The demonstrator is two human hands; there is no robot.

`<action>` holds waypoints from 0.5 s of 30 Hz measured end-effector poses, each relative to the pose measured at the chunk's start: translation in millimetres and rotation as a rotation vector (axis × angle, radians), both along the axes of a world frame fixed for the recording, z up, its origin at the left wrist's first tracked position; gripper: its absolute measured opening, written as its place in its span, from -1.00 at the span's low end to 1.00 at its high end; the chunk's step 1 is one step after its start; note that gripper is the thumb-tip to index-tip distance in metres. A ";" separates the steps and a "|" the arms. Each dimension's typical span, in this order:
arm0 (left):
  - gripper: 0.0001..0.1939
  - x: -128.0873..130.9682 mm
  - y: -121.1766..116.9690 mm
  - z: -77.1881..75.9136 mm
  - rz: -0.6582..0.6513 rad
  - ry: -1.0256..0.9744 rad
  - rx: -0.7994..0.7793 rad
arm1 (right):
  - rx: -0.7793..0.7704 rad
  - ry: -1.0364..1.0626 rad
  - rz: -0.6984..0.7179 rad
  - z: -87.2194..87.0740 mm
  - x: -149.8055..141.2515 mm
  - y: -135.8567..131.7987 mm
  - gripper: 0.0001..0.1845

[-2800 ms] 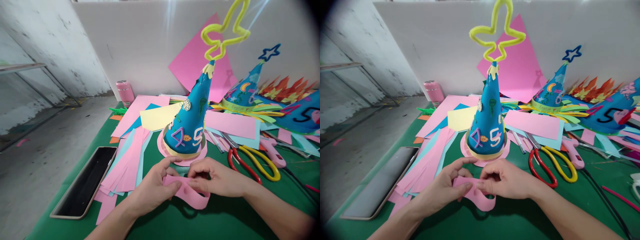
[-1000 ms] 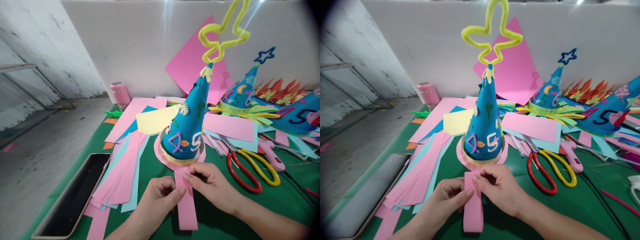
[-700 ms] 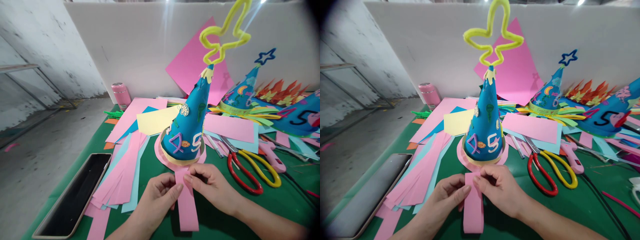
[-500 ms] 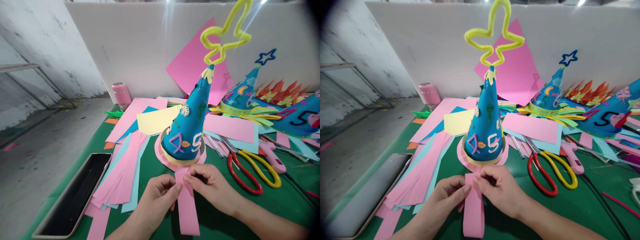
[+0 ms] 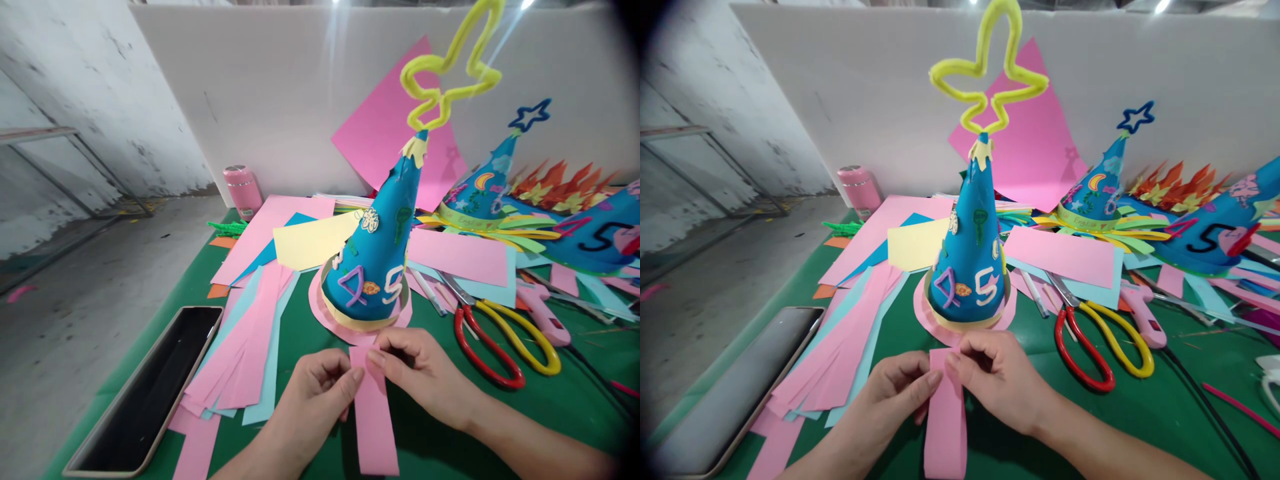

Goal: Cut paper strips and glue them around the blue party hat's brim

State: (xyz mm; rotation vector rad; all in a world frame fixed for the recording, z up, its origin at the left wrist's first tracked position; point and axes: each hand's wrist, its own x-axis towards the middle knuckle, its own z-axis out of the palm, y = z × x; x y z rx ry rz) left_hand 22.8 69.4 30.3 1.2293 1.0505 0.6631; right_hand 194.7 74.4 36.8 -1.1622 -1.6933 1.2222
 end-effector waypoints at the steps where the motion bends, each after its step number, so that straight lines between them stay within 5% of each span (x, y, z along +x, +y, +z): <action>1: -0.57 0.1 0.3 0.3 0.002 0.009 0.003 | -0.013 0.001 -0.002 0.0 -0.4 -0.5 -0.69; 15: -0.67 8.1 -3.0 1.1 -0.009 -0.090 0.034 | 0.037 0.170 -0.157 -9.0 -4.7 -4.1 -0.79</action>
